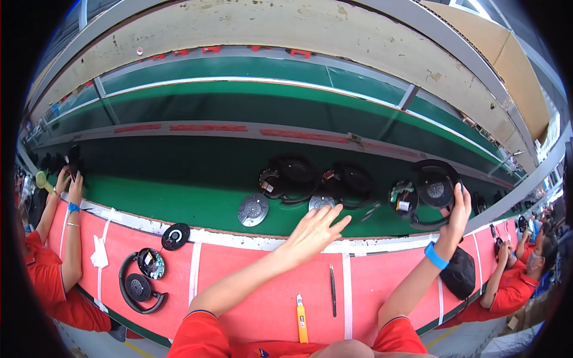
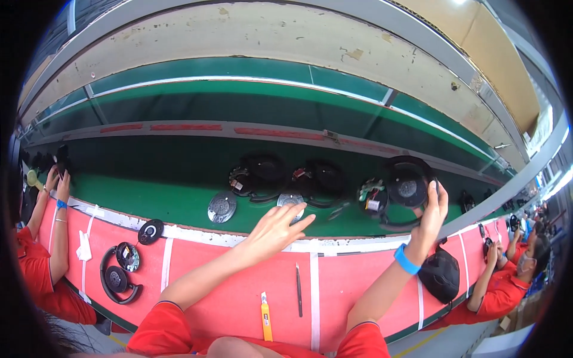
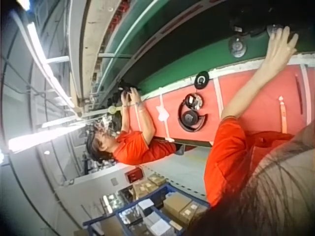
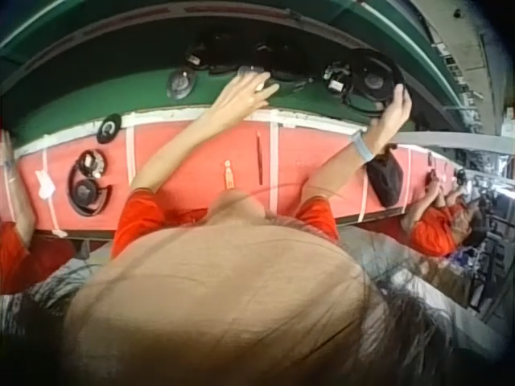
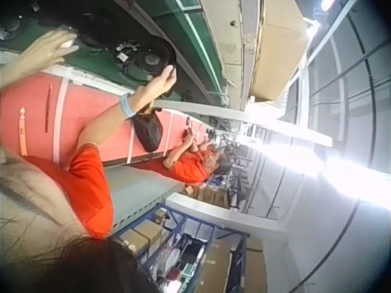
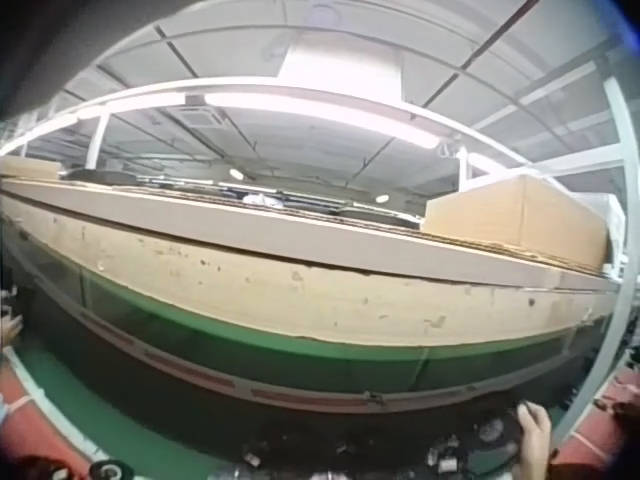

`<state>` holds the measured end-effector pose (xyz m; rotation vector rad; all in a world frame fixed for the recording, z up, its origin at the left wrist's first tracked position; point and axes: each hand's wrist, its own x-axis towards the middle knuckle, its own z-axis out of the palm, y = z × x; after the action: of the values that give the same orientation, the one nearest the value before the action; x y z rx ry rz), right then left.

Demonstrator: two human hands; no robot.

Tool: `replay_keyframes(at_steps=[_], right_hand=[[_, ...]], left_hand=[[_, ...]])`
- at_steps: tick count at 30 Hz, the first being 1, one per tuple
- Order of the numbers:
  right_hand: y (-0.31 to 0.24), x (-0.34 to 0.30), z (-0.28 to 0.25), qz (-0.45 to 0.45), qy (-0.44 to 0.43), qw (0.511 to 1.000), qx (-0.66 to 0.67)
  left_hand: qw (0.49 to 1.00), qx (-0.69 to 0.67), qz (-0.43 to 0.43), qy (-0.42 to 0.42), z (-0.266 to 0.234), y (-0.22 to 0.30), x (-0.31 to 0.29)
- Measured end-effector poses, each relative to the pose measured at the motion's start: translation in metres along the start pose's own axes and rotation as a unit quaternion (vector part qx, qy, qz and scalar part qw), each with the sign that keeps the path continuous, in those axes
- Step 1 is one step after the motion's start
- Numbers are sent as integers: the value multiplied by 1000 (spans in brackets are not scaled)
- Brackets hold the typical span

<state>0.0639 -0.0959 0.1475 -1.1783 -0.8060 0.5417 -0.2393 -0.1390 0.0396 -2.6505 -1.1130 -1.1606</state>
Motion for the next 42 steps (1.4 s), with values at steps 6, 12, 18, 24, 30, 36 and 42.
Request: replay_keyframes(at_steps=[6,12,18,24,30,36,42], right_hand=[[111,60,-3,7,120,987,110],[195,84,-12,-134,264,791,-535],[188,55,39,-177,-193,882,-391],[238,32,57,-183,-206,828,-488],[225,74,27,228,-244,942,-32],[99,-8,72,175,-330,927,34],[47,-22,53,208,-246,924,206]], left_hand=[[988,102,-104,-49,14,-29,-17],[977,181,-110,-18,36,-68,-27],[939,256,-222,-54,22,-84,-22],[918,287,-272,27,-17,-90,-27],[963,-8,-265,48,11,-67,-16],[939,-182,-278,89,14,-59,-12],[894,-352,-243,134,-14,-48,3]])
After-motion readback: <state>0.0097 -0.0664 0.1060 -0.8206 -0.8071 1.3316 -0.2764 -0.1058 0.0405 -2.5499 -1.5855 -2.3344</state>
